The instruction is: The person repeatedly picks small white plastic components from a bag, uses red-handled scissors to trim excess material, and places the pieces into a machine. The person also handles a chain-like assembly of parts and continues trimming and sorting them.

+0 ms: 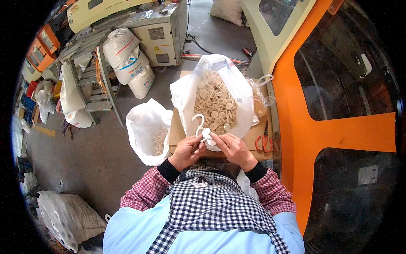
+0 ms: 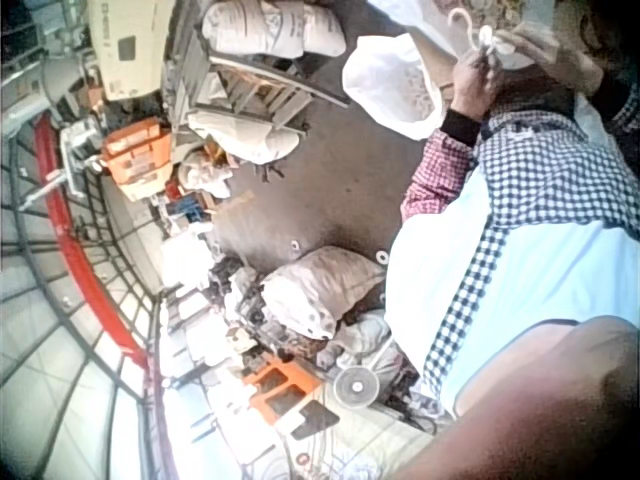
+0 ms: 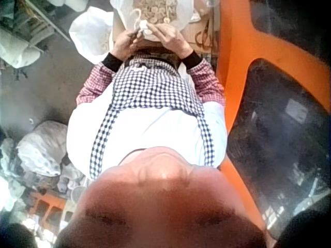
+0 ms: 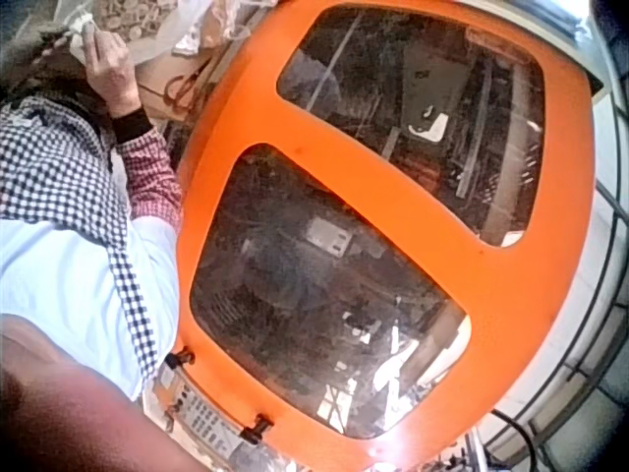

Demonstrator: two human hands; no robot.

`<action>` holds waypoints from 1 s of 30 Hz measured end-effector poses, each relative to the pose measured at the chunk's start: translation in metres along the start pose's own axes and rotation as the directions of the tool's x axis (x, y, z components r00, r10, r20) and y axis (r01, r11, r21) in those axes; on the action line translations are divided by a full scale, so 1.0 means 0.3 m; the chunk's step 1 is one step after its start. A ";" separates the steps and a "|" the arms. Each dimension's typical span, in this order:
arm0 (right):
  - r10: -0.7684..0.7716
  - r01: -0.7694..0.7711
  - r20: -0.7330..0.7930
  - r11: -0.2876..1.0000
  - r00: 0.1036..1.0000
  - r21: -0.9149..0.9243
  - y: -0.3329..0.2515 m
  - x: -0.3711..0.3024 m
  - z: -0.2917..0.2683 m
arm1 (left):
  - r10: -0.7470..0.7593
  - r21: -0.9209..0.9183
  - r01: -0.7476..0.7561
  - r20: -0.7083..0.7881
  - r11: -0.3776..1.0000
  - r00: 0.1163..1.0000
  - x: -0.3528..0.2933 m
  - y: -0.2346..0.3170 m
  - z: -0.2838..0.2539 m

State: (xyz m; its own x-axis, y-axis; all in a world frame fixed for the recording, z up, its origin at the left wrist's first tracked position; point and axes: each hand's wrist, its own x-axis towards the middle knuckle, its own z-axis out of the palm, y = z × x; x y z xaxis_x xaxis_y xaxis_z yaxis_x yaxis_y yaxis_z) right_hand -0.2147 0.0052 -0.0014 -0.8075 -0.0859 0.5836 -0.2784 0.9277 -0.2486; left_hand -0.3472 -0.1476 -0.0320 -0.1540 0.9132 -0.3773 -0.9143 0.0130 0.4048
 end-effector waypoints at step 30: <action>0.143 -0.189 0.176 0.941 0.974 0.279 0.007 0.013 0.019 | 0.403 0.737 -0.345 0.108 0.581 0.909 0.019 -0.057 -0.015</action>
State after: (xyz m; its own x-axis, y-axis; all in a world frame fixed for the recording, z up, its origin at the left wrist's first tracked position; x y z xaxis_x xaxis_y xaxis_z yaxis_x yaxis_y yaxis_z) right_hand -0.2215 0.0047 -0.0039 -0.9179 -0.0152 0.3965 -0.2551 0.7882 -0.5601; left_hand -0.3342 -0.1445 -0.0449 -0.4678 0.8793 -0.0898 -0.2015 -0.0071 0.9795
